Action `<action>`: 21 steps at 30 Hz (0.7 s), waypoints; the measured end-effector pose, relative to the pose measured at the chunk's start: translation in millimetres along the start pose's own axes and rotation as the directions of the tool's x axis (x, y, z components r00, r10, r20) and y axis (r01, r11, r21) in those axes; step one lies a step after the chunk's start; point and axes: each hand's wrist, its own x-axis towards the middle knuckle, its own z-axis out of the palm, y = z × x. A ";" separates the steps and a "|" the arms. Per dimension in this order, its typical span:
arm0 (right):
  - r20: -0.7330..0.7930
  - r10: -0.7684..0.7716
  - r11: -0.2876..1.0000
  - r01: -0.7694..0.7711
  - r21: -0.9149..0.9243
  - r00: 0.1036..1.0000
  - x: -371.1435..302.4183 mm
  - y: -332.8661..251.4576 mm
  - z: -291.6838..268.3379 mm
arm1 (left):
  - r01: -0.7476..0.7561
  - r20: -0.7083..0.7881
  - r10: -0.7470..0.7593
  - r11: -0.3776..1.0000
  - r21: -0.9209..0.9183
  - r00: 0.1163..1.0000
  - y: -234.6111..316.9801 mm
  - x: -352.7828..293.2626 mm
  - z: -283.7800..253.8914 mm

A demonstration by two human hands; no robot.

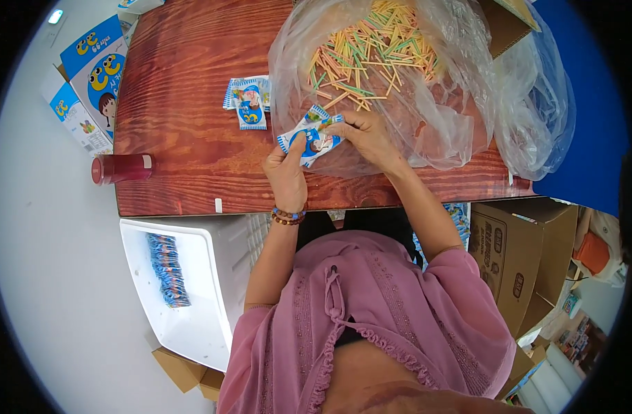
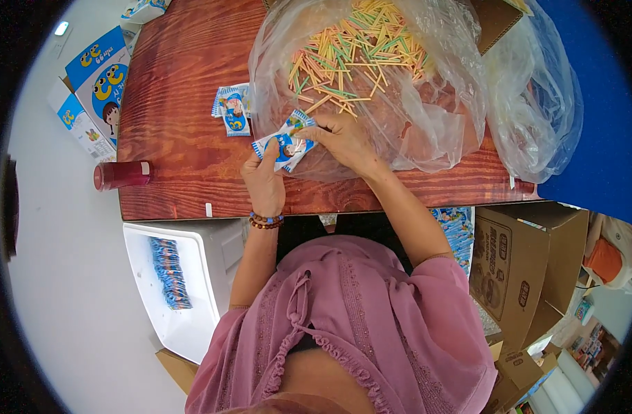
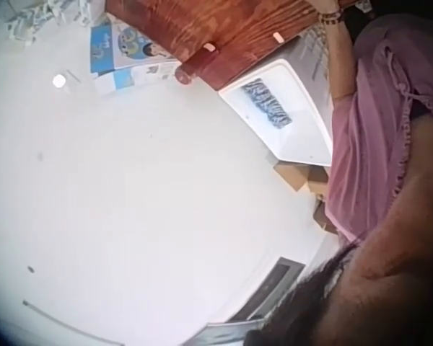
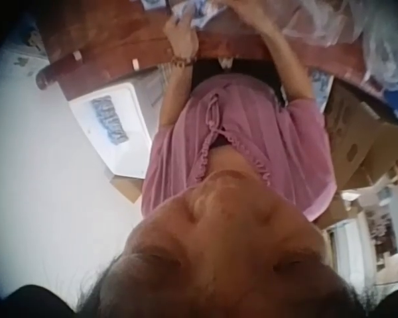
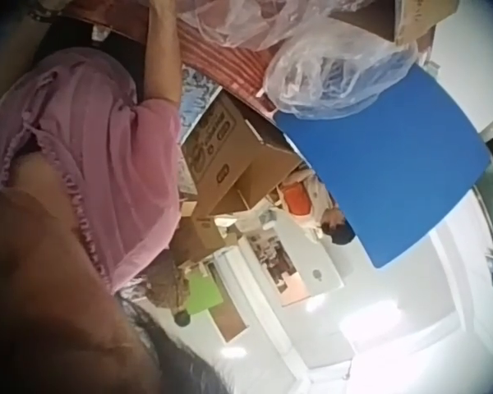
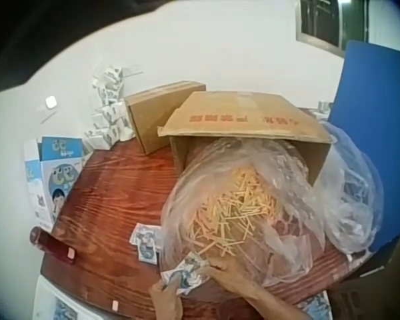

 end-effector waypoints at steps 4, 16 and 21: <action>-0.015 -0.008 0.962 0.012 0.272 1.000 0.6 0.9 -13.6 | 0.049 -0.026 -0.055 0.983 -0.176 0.998 6.4 -0.9 4.9; -0.042 -0.236 0.948 0.221 -0.228 0.971 26.4 4.9 -52.8 | 0.172 -0.043 -0.187 0.958 -0.231 0.981 10.5 -2.9 -5.4; 0.307 -0.508 0.094 0.406 -0.909 0.805 97.7 1.3 -99.2 | 0.199 -0.012 -0.205 0.959 -0.200 0.979 9.9 -7.6 -16.4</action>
